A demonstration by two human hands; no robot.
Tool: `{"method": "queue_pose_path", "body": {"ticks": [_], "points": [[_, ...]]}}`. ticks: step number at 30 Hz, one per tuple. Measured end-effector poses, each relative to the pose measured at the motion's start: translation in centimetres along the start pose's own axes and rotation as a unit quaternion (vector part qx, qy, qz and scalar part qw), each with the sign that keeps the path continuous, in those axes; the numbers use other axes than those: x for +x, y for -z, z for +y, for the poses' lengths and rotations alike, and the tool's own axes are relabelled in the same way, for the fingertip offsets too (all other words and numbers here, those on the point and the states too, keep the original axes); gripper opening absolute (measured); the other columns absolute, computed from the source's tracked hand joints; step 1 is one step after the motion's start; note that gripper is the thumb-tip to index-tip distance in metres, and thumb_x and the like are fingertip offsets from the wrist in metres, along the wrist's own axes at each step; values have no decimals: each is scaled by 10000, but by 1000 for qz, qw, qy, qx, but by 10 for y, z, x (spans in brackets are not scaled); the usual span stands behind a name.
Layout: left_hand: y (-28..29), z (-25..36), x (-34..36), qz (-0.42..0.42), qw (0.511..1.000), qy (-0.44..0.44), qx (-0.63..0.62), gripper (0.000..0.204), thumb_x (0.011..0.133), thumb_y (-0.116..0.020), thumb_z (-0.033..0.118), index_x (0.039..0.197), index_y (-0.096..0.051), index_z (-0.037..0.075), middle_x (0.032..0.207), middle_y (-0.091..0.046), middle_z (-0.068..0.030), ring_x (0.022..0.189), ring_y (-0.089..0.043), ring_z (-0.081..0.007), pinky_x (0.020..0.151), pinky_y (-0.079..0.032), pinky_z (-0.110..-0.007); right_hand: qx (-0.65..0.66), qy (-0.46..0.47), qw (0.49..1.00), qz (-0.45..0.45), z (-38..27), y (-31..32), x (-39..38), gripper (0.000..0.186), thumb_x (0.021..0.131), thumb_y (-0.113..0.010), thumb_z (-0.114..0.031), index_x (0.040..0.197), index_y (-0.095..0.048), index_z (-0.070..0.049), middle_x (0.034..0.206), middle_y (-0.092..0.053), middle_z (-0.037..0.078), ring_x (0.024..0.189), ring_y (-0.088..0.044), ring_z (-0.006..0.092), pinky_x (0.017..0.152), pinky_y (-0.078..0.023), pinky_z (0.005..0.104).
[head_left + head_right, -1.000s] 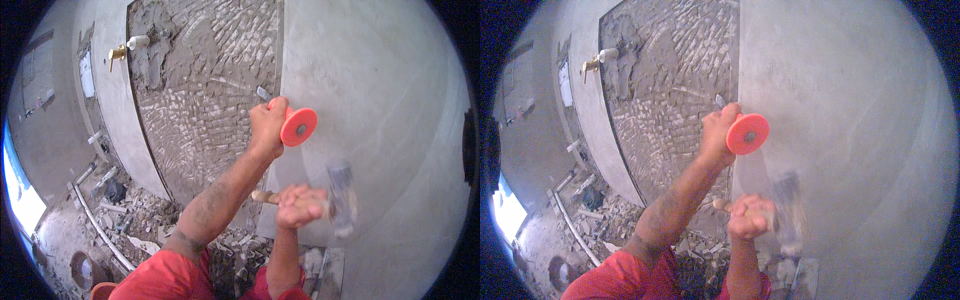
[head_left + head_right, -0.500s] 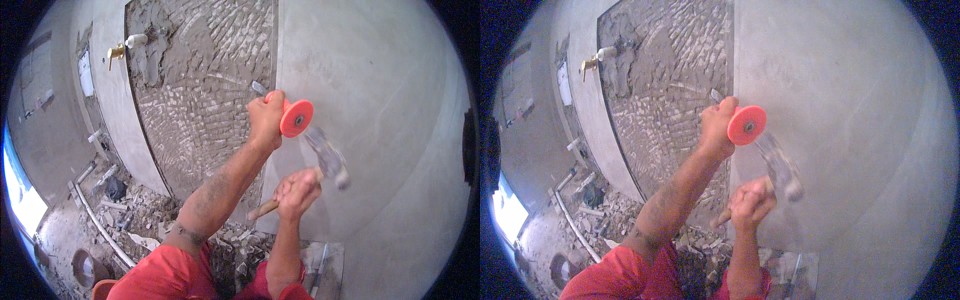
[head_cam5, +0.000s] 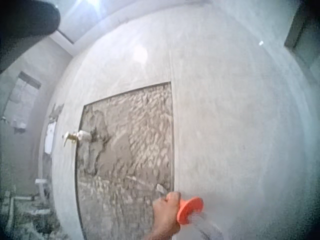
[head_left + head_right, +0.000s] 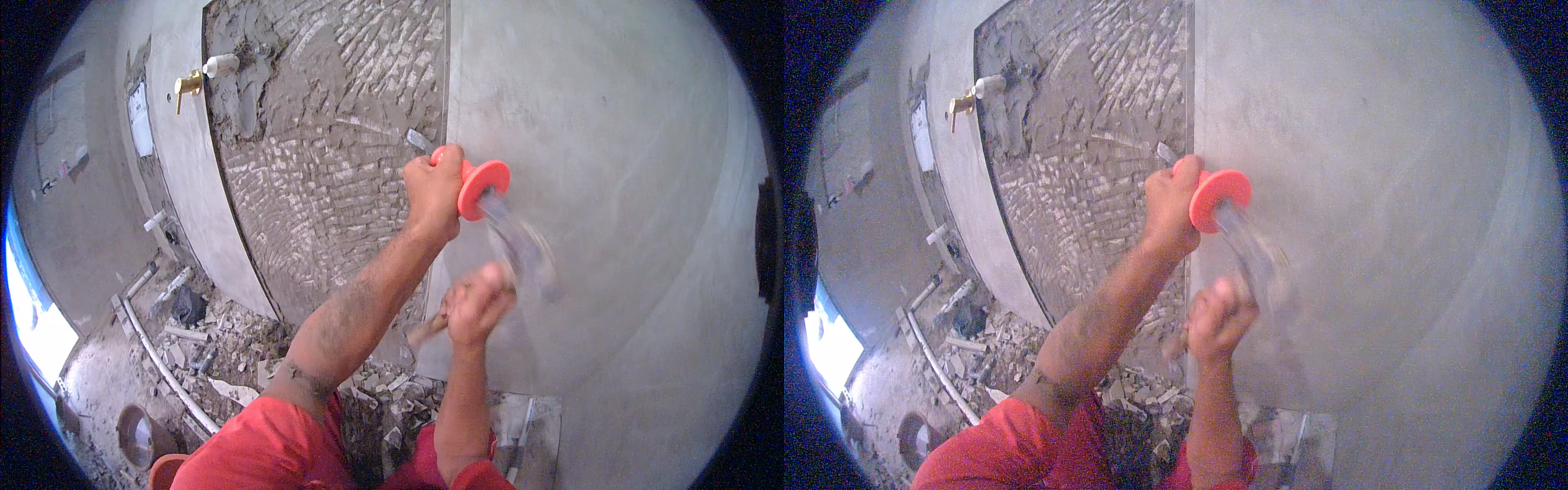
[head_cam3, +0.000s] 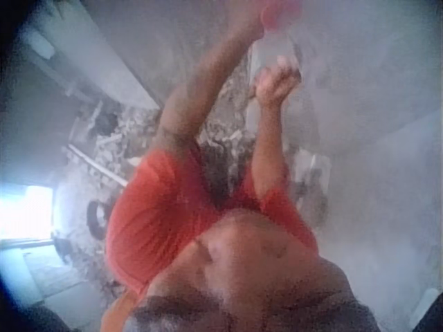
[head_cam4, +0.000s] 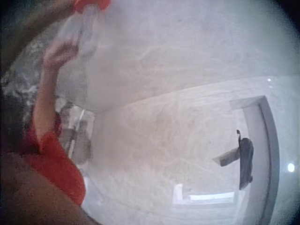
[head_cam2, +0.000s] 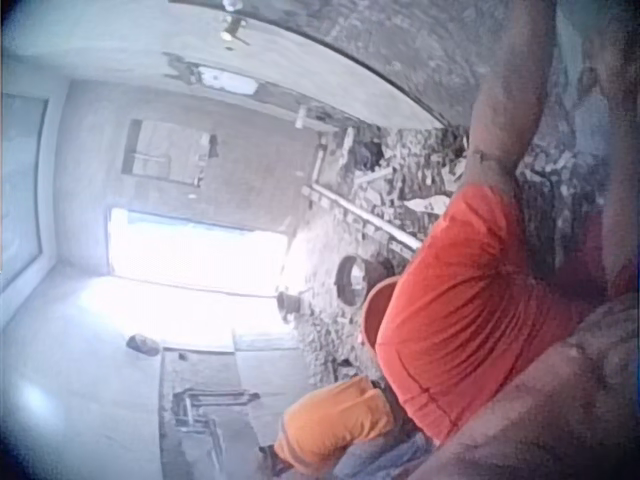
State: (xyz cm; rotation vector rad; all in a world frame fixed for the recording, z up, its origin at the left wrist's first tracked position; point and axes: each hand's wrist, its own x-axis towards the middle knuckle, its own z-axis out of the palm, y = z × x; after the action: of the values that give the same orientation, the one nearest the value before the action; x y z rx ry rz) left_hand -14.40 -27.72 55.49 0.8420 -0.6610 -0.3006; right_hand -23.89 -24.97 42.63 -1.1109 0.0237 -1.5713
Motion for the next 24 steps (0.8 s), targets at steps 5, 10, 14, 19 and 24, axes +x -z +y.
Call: {"method": "queue_pose_path", "body": {"ticks": [5, 10, 14, 19, 24], "points": [[-3, 1, -2, 19, 1000, 10, 3, 269, 816, -597, 175, 610, -529, 15, 578, -510, -19, 472, -443, -104, 404, -334, -332, 22, 6, 999, 28, -2, 4, 0, 519, 945, -434, -562, 720, -345, -103, 490, -347, 3, 324, -360, 122, 292, -338, 288], [-2, 0, -3, 14, 1000, -12, 19, 264, 814, -593, 160, 604, -533, 12, 573, -513, -21, 472, -445, -100, 411, -341, -329, -91, -58, 994, -1, 0, 4, 1, 515, 952, -420, -555, 702, -337, -112, 484, -340, 3, 324, -350, 116, 291, -336, 279], [-4, -2, 1, 22, 1000, -10, -7, 273, 809, -595, 161, 590, -538, 8, 564, -516, -21, 475, -447, -99, 419, -346, -327, 80, 8, 996, 32, 0, 2, 4, 480, 979, -387, -512, 712, -346, -115, 489, -329, -4, 326, -331, 104, 294, -340, 276], [-6, -7, 2, 41, 998, -33, 17, 293, 802, -602, 174, 571, -542, 5, 555, -518, -22, 477, -454, -107, 428, -357, -338, 13, -68, 998, 5, -7, 5, 7, 494, 969, -387, -553, 734, -347, -120, 491, -326, -6, 327, -333, 100, 291, -343, 270], [-10, -11, 6, 45, 998, -33, 1, 298, 796, -611, 189, 578, -542, -1, 562, -526, -32, 488, -466, -119, 437, -369, -351, 134, -4, 991, 25, -10, 10, 8, 519, 970, -384, -558, 695, -350, -118, 487, -342, -5, 323, -338, 103, 285, -334, 263]]}}
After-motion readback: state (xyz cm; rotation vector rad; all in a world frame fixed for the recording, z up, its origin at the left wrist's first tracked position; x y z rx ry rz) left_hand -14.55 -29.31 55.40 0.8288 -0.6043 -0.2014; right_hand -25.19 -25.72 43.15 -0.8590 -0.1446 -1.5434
